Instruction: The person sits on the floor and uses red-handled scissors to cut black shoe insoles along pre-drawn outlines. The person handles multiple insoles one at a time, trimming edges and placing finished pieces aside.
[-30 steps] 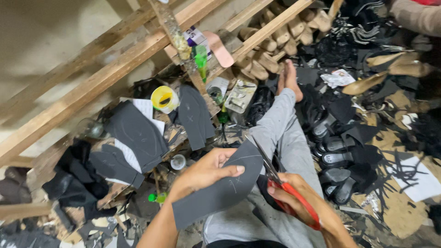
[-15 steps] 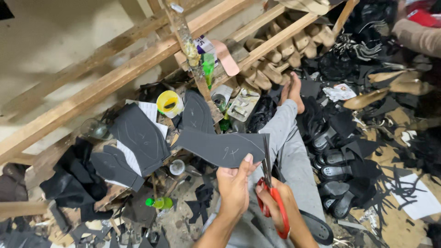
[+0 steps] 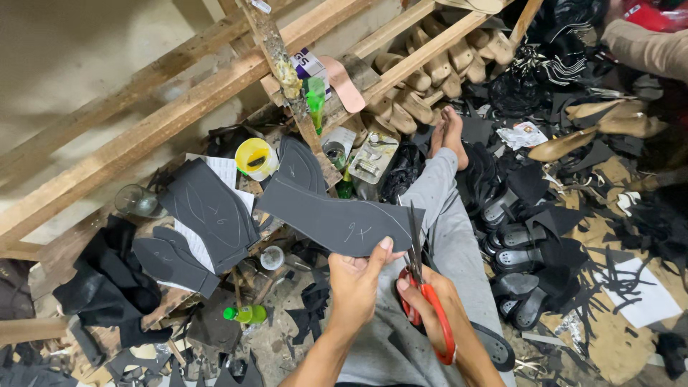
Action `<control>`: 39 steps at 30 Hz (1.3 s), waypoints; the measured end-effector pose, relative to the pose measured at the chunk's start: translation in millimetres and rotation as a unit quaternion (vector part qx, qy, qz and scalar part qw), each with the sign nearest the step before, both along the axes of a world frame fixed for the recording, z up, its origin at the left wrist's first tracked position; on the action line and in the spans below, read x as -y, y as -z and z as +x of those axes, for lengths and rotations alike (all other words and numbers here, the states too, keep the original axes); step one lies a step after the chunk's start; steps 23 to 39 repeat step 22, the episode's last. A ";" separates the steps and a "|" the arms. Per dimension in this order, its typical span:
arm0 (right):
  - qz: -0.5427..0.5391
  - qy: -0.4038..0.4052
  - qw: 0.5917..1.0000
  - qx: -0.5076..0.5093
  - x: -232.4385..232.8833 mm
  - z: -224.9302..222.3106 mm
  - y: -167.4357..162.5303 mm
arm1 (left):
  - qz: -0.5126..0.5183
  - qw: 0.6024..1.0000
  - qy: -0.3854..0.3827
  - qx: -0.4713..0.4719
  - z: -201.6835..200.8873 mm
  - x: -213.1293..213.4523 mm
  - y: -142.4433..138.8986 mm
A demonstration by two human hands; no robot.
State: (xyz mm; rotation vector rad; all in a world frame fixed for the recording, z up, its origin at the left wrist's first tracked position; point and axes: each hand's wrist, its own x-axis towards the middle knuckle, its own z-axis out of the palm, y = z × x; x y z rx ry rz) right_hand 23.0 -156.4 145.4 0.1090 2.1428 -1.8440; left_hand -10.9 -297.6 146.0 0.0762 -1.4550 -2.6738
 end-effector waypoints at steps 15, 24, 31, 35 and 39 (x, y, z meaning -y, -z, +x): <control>-0.058 -0.009 0.995 0.084 -17.4 3.7 8.6 | -0.033 0.994 0.103 -0.015 -14.0 22.3 6.3; 0.027 -0.056 0.997 0.037 -26.0 3.1 11.3 | -0.055 0.989 0.136 0.005 -21.0 32.1 10.3; 0.027 -0.056 0.997 0.037 -26.0 3.1 11.3 | -0.055 0.989 0.136 0.005 -21.0 32.1 10.3; 0.027 -0.056 0.997 0.037 -26.0 3.1 11.3 | -0.055 0.989 0.136 0.005 -21.0 32.1 10.3; 0.027 -0.056 0.997 0.037 -26.0 3.1 11.3 | -0.055 0.989 0.136 0.005 -21.0 32.1 10.3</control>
